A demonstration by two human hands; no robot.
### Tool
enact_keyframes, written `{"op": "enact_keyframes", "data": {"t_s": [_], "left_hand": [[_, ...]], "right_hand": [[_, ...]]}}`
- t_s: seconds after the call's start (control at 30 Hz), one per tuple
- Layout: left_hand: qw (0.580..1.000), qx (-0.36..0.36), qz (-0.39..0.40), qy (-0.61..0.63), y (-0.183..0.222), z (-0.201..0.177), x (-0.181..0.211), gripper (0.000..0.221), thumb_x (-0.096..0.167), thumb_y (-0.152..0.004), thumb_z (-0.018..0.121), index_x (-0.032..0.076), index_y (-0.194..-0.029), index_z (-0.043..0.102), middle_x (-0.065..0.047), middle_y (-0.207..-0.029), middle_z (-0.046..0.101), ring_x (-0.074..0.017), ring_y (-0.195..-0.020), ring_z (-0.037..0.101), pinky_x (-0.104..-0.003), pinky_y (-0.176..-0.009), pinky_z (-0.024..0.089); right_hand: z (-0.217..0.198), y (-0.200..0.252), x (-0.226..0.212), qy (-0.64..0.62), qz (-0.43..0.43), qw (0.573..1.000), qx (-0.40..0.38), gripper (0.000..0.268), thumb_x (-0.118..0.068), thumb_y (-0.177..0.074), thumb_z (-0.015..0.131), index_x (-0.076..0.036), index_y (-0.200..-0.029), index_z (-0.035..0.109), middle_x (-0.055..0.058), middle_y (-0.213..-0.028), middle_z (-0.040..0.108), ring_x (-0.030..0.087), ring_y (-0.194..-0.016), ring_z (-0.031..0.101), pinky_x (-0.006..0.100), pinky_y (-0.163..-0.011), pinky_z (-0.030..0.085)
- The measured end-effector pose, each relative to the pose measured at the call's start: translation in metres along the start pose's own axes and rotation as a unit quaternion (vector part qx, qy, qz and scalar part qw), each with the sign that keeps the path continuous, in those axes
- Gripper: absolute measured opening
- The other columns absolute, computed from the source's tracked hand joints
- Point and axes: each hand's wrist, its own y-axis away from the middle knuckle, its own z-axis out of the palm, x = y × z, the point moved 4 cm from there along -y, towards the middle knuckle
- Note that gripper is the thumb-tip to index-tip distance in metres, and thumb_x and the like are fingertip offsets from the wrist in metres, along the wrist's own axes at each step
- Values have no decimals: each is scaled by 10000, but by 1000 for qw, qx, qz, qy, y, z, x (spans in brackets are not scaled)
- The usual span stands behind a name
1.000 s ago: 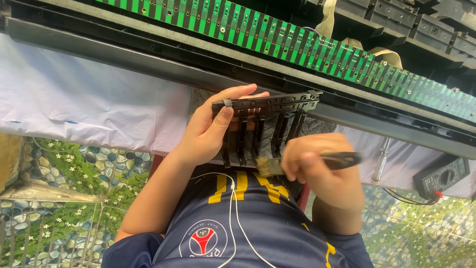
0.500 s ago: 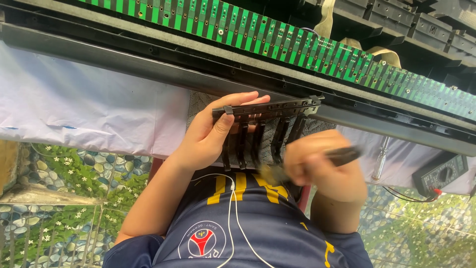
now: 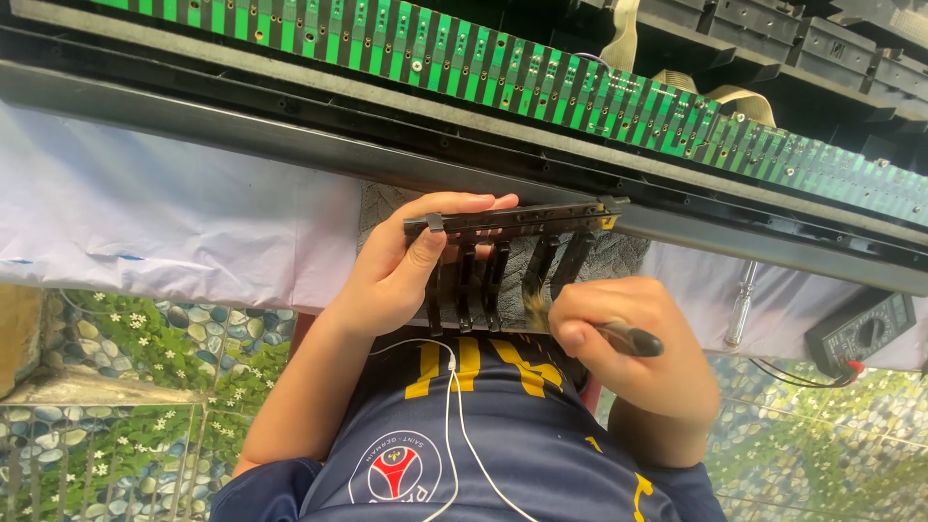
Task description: Cleaning internal keyboard components and key-bed assemblies using a brush to remove dust.
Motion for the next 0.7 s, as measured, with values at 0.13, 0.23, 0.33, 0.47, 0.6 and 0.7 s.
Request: {"op": "enact_keyframes", "data": {"t_s": [0.13, 0.23, 0.33, 0.47, 0.6, 0.7], "left_hand": [[1000, -7, 0, 1, -1, 1, -1, 438, 361, -1138, 403, 25, -1398, 508, -282, -1494, 551, -374, -1416, 578, -413, -1064, 597], [998, 21, 23, -57, -2, 1, 4, 434, 349, -1143, 383, 16, -1390, 510, -255, -1456, 584, -364, -1423, 573, -475, -1212, 519], [997, 20, 33, -69, -1, 0, 3, 425, 350, -1148, 379, 21, -1385, 506, -263, -1457, 581, -361, -1415, 580, -470, -1221, 511], [1000, -1, -5, -16, 2, 1, -4, 452, 380, -1132, 410, 33, -1404, 508, -270, -1486, 558, -359, -1384, 597, -441, -1066, 610], [995, 12, 47, -82, -2, 0, 2, 400, 323, -1160, 370, 26, -1392, 502, -255, -1445, 588, -381, -1421, 579, -487, -1231, 504], [999, 14, 18, -43, -1, -1, -2, 410, 336, -1146, 393, 25, -1390, 504, -270, -1460, 570, -389, -1433, 560, -485, -1102, 609]], "right_hand": [[-14, 7, -5, -98, -51, 994, 22, 569, -459, -1086, 317, -81, -710, 515, 1, -569, 487, 133, -457, 450, 246, -460, 359], [-19, 9, -7, -99, -84, 980, 154, 587, -452, -1083, 369, -22, -717, 526, 73, -584, 531, 118, -426, 383, 235, -428, 322], [-8, 1, 0, -20, -17, 994, 109, 449, -333, -1042, 438, -78, -714, 608, -3, -637, 590, 122, -557, 548, 253, -565, 430], [-12, 7, 7, -56, -6, 998, -2, 509, -429, -1056, 380, -120, -686, 546, -28, -597, 526, 116, -510, 481, 245, -511, 396], [-37, 30, 13, -174, -88, 979, 53, 610, -498, -1111, 372, -60, -754, 601, -5, -554, 533, 76, -410, 417, 222, -398, 316], [-45, 41, 14, -62, -9, 974, 219, 712, -557, -1069, 339, 0, -657, 502, 117, -540, 484, 136, -399, 372, 239, -429, 295]]}}
